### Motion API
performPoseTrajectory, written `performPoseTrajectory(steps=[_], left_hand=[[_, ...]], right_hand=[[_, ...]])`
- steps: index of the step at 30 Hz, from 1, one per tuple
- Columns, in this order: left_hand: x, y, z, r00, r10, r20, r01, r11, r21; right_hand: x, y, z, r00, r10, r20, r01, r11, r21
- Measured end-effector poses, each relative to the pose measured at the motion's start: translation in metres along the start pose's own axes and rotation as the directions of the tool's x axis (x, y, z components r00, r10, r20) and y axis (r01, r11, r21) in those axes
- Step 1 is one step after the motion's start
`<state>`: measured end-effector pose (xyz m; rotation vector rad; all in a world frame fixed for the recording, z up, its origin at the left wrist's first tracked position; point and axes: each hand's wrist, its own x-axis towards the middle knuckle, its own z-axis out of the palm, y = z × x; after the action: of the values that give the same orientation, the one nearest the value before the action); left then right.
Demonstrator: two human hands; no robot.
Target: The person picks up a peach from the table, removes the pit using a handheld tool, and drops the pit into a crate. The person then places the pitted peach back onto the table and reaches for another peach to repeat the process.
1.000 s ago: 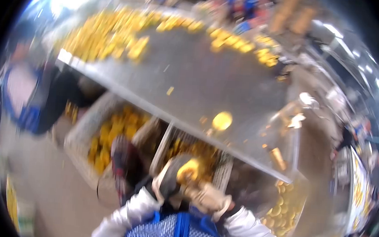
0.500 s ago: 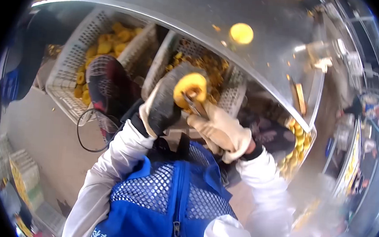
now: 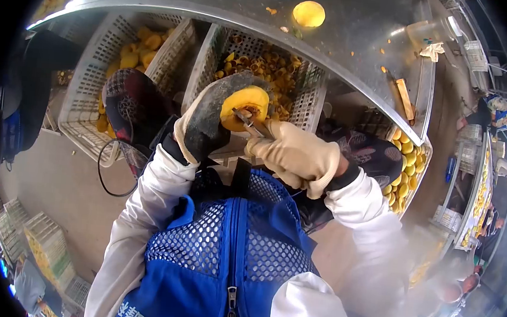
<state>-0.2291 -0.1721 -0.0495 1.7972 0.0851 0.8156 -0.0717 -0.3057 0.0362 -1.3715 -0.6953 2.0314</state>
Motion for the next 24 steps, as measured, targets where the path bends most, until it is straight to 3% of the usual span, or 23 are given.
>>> performPoseTrajectory(steps=[1,2,3,5,6,7,9,10,11,18,20,22,24], left_hand=[[0.000,0.002,0.001,0.999,-0.040,-0.026,0.039,0.998,-0.051],[0.000,0.001,0.002,0.999,-0.041,-0.026,0.039,0.998,-0.052],[0.000,-0.001,0.002,1.000,-0.021,-0.011,0.021,1.000,-0.019],[-0.003,-0.009,0.006,1.000,-0.003,0.003,0.003,1.000,0.011],[-0.007,-0.013,0.010,0.999,-0.046,-0.006,0.046,0.999,0.022],[-0.010,-0.015,0.012,0.996,-0.090,-0.011,0.091,0.995,0.033],[-0.009,-0.013,0.013,0.999,-0.039,0.033,0.035,0.994,0.106],[-0.009,-0.009,0.018,0.996,-0.088,-0.008,0.088,0.996,0.013],[-0.008,-0.005,0.021,0.989,-0.143,-0.044,0.139,0.987,-0.080],[-0.002,-0.009,0.030,0.996,-0.064,-0.060,0.064,0.998,0.012],[0.000,-0.012,0.036,0.985,-0.165,-0.056,0.161,0.984,-0.070],[-0.001,-0.011,0.039,0.977,-0.209,-0.046,0.199,0.966,-0.164],[0.000,-0.009,0.040,0.968,-0.250,-0.034,0.234,0.939,-0.252]], right_hand=[[-0.003,-0.006,0.002,0.998,-0.014,-0.054,-0.003,0.957,-0.291],[-0.006,-0.020,0.020,0.946,0.139,-0.292,-0.256,0.875,-0.412],[-0.006,-0.014,0.019,0.945,0.141,-0.294,-0.258,0.876,-0.408],[-0.001,0.008,0.010,0.975,0.039,-0.217,-0.103,0.951,-0.290],[0.002,0.017,0.001,0.995,0.002,-0.097,-0.021,0.980,-0.200],[-0.001,0.024,0.000,0.995,0.005,-0.101,-0.024,0.981,-0.190],[-0.003,0.025,0.001,0.995,0.074,-0.065,-0.063,0.985,0.158],[0.000,0.035,-0.005,0.998,0.063,0.024,-0.067,0.964,0.258],[0.000,0.037,-0.005,0.998,0.064,0.029,-0.069,0.962,0.262],[-0.004,0.049,-0.005,0.977,-0.146,0.154,0.040,0.841,0.540],[0.001,0.061,-0.012,0.967,-0.183,0.177,0.037,0.790,0.612],[0.004,0.068,-0.010,0.982,-0.174,0.078,0.086,0.770,0.633],[-0.001,0.064,-0.013,0.976,-0.179,0.125,0.064,0.781,0.621]])
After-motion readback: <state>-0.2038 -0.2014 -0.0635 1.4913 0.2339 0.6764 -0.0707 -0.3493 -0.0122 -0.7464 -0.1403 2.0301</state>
